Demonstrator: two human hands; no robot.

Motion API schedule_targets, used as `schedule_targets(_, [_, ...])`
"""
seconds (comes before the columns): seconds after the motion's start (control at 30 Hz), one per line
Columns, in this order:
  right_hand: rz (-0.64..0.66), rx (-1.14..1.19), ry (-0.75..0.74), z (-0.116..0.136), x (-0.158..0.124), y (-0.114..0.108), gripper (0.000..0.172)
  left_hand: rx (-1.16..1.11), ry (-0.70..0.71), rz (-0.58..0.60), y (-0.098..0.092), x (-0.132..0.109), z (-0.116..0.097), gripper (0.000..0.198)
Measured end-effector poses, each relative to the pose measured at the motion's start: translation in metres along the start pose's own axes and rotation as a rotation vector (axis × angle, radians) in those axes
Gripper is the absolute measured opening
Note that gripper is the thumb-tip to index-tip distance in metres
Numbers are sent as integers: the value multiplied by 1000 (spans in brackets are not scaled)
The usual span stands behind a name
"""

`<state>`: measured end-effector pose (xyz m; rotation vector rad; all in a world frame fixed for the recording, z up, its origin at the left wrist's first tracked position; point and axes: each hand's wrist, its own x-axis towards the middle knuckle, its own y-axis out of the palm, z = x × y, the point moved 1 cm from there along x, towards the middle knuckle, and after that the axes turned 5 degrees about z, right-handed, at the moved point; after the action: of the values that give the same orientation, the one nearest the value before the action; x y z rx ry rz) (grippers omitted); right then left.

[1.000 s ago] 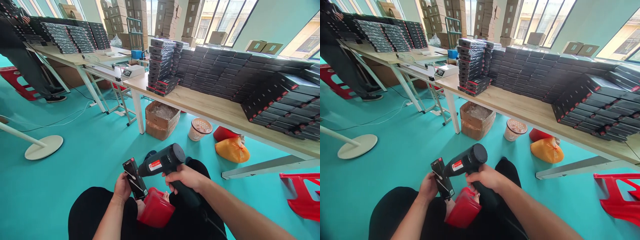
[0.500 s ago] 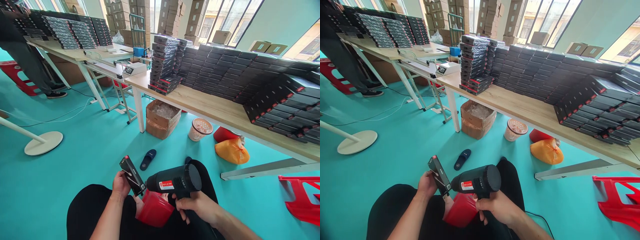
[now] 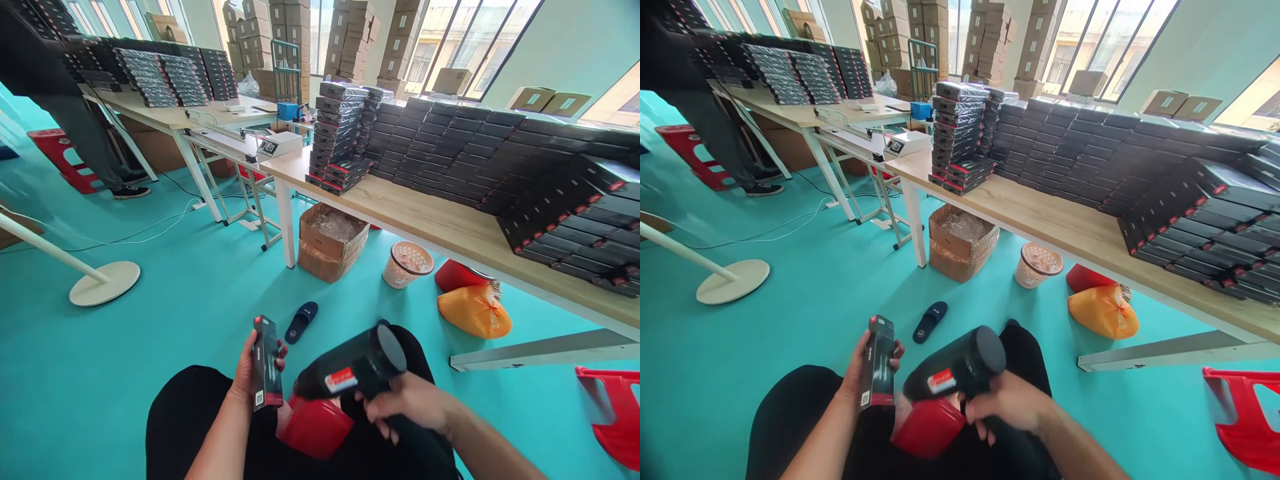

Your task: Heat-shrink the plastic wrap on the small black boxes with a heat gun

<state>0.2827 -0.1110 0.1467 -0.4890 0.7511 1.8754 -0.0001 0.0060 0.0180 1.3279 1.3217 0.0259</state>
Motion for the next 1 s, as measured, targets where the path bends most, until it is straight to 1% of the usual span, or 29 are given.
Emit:
schedule_targets(0.07, [-138,46,-131,14,20,-5,22,11,-54,82,-1,1,3,32])
schedule_targets(0.13, [-173,79,-203,28,41,-2,22,16,-60,138,-6,5,5,34])
schedule_targets(0.17, [-164,91,-221,34,50,2,23,27,-61,148,-9,8,5,37])
schedule_targets(0.23, [-76,91,-209,45,59,10,27,70,-59,113,-15,12,4,42])
schedule_targets(0.27, [7,69,-187,48,59,13,28,88,-57,83,-17,13,3,44])
schedule_targets(0.3, [113,21,-150,50,55,14,27,92,-46,64,-18,13,2,45])
schedule_targets(0.37, [325,-126,-63,46,40,10,21,63,-4,84,-16,10,1,48])
schedule_targets(0.4, [380,-207,-20,42,30,5,16,43,19,114,-14,7,0,50])
schedule_targets(0.43, [336,-227,-9,36,21,-1,14,27,35,139,-12,5,0,52])
schedule_targets(0.47, [245,-222,-9,30,12,-8,14,18,51,135,-9,3,0,53])
schedule_targets(0.5, [137,-201,-21,24,4,-13,17,11,67,104,-7,3,1,51])
schedule_targets(0.53, [41,-165,-24,17,-3,-15,20,2,90,46,-6,4,0,49])
schedule_targets(0.57, [-25,-120,-25,9,-8,-15,21,-14,117,-25,-6,6,0,45])
schedule_targets(0.6, [-55,-71,-24,1,-10,-10,21,-36,146,-101,-6,9,-1,43])
schedule_targets(0.63, [-49,-22,-23,-7,-11,-3,20,-64,176,-174,-7,13,-1,42])
schedule_targets(0.7, [25,54,-54,-20,-5,18,16,-113,206,-273,-10,19,-2,43])
schedule_targets(0.73, [46,79,-99,-25,0,28,17,-126,201,-289,-11,22,-3,44])
schedule_targets(0.8, [20,100,-203,-28,11,41,25,-137,189,-286,-14,25,-3,45])
schedule_targets(0.87, [-71,105,-273,-27,19,44,33,-148,196,-272,-17,26,-4,47])
schedule_targets(0.9, [-120,107,-278,-25,20,41,34,-151,205,-275,-19,27,-5,46])
schedule_targets(0.97, [-180,109,-242,-21,17,32,29,-145,208,-293,-24,27,-5,42])
schedule_targets(1.0, [-179,109,-215,-20,14,27,27,-141,199,-291,-26,27,-6,39])
